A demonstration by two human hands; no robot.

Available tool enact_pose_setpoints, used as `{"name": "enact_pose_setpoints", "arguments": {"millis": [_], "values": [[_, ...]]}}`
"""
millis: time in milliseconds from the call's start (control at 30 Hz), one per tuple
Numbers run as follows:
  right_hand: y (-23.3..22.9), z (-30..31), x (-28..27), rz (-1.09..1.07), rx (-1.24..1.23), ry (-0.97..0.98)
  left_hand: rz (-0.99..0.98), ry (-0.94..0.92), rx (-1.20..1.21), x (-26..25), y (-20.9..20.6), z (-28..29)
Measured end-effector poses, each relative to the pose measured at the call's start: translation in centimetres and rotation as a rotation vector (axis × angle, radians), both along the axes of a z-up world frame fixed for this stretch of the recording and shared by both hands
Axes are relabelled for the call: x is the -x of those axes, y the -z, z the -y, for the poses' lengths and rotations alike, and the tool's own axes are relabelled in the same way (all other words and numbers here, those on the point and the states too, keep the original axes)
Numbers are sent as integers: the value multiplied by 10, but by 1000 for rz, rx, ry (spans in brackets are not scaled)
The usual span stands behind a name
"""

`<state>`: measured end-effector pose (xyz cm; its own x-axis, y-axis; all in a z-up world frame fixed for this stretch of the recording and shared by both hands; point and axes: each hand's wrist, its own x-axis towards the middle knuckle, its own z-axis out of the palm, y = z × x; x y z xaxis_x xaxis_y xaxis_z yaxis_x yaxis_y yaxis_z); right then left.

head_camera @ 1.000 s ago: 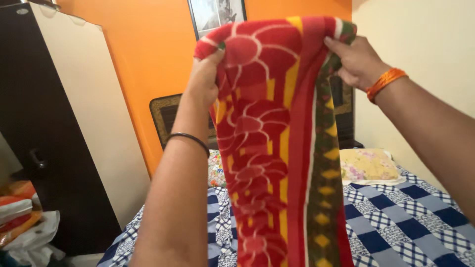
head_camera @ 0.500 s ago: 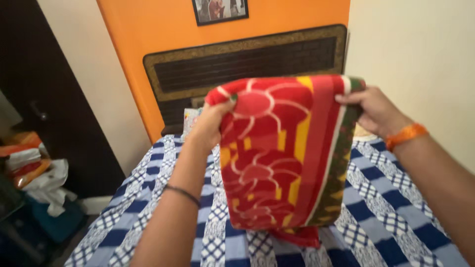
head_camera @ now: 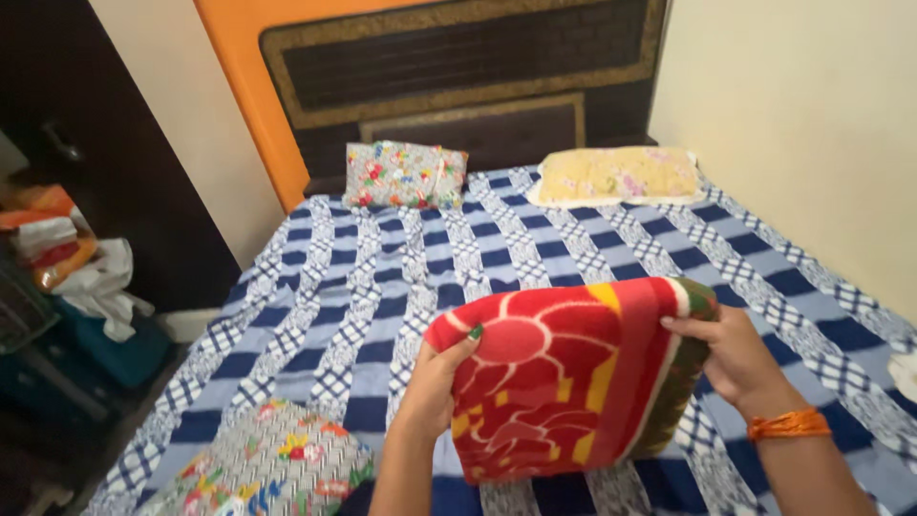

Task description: The person folds a red blanket with floral patterns by holding the corners and aligning the edges while standing near a bed.

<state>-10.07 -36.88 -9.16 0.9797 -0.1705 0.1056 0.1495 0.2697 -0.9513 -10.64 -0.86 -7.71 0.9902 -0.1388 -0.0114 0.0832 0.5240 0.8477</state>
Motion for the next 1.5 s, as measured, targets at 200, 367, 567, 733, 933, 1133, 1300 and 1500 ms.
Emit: {"name": "enact_pose_setpoints", "arguments": {"millis": [200,367,567,733,933,1133,1300,1500], "values": [[31,1,58,-50,-40,78,-116,-52,75,61,26,11],[35,0,92,-88,-31,90,-9,-62,54,93,43,12],[32,12,124,-233,-114,2,-37,-50,-3,120,56,5],[44,18,131,-335,-60,27,-91,-48,-43,145,77,14],[65,27,148,-338,-64,-25,-187,-51,-78,168,90,18],[84,32,184,-486,79,50,-284,-5,-18,201,88,18],[120,35,218,-464,-40,67,-292,2,-58,228,117,13],[181,44,260,-540,-59,63,-346,-78,-86,263,169,6]]}}
